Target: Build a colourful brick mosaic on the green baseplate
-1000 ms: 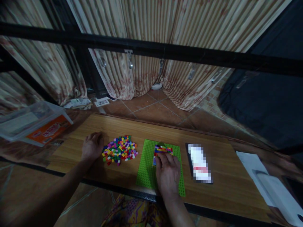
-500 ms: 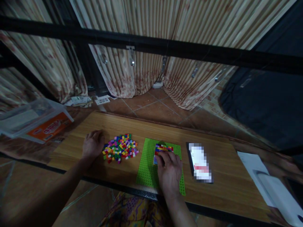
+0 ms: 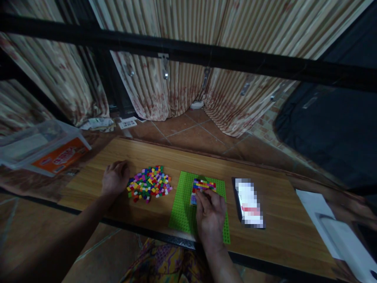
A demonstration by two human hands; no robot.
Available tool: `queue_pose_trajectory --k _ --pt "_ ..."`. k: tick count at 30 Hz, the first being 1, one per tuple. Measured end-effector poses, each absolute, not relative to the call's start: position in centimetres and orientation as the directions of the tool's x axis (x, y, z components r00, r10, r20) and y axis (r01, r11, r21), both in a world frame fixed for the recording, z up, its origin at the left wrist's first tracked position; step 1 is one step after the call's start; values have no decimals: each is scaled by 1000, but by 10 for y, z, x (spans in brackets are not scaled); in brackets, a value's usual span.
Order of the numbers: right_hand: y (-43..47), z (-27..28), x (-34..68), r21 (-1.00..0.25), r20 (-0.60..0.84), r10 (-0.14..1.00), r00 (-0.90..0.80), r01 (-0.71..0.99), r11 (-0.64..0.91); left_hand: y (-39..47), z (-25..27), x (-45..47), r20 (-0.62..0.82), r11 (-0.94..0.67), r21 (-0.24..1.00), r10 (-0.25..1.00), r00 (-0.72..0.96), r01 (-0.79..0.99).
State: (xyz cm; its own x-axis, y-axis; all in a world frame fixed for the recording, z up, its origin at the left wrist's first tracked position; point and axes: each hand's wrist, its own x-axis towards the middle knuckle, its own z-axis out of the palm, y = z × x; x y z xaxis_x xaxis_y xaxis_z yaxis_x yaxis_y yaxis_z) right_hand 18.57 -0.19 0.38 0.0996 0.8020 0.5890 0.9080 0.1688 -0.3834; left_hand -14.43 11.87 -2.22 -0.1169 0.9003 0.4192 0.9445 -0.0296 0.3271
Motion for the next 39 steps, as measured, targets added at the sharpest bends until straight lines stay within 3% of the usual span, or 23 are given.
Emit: queue_pose_trajectory --k 18,30,39 --pt "-4 -4 185 -309 638 768 56 932 188 118 -21 -143 406 -13 311 906 -120 950" --pt "-6 -4 188 -290 576 817 25 940 176 119 -23 -142 419 -13 315 899 -127 949" --pt "-15 9 177 -430 644 748 159 884 182 119 -23 -139 403 13 341 901 -159 940"
